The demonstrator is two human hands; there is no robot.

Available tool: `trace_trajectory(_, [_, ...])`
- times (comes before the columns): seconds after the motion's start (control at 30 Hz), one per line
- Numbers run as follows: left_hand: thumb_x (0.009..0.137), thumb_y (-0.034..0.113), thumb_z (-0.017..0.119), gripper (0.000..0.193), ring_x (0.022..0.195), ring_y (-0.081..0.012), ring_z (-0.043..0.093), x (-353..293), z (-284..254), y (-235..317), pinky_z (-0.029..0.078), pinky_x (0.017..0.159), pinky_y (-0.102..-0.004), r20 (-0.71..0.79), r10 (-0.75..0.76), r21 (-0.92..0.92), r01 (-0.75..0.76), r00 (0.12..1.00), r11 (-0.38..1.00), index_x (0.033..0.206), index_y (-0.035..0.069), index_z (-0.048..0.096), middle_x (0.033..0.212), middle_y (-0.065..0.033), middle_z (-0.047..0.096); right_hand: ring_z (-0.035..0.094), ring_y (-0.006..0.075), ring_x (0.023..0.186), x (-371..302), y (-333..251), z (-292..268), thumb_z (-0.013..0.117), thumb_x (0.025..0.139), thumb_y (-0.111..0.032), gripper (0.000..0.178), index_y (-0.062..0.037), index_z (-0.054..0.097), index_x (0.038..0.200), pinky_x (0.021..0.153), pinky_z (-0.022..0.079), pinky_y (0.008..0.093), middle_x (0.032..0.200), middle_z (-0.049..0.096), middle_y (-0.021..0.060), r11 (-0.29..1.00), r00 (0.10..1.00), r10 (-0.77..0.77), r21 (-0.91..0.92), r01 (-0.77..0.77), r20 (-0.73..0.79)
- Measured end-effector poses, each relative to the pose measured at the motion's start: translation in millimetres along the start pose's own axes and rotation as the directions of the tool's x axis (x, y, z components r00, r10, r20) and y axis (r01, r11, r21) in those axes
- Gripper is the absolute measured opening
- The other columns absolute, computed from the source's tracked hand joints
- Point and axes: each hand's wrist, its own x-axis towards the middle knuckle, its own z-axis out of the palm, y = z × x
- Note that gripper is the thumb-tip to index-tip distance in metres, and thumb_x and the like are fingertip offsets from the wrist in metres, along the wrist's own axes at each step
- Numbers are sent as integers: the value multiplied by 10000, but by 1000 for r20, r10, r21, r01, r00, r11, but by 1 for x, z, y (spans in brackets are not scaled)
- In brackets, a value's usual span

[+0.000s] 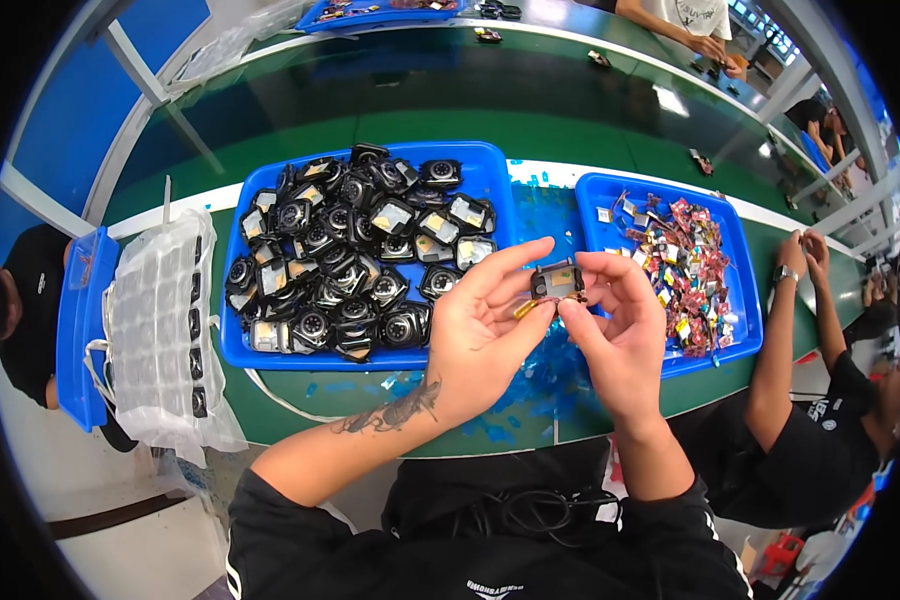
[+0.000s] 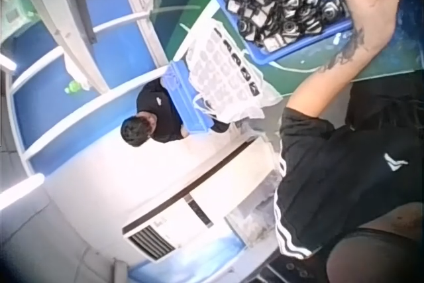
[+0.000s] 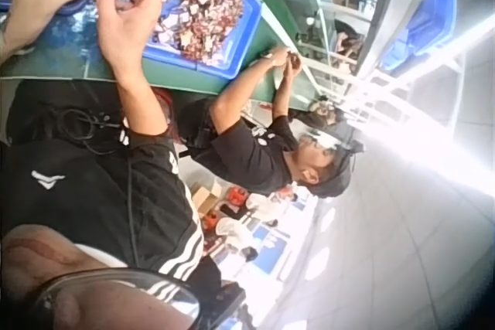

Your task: Assemble small electronic components by inserting internal modules into plastic housings on a production line.

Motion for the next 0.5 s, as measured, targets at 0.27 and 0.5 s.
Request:
trace_trajectory(0.27, [890, -81, 566, 709, 1134, -195, 587, 0, -3, 5, 498, 929, -278, -108, 23, -35, -27, 994, 999, 1480, 61, 199, 1290, -202, 550, 573, 94, 868, 27, -16, 4, 671, 804, 69, 512, 5, 506, 1285, 704, 532, 207, 951, 554, 26, 1000, 987, 20, -17, -18, 159])
trace_trajectory(0.5, [834, -40, 620, 761, 1262, -304, 486, -4, -3, -8, 447, 981, -412, 91, 343, 504, -340, 935, 794, 1467, 7, 199, 1404, -218, 413, 652, 167, 790, 218, 35, -39, 741, 761, -45, 603, 53, 460, 1285, 691, 504, 268, 859, 691, 122, 965, 986, 168, -209, -160, 21])
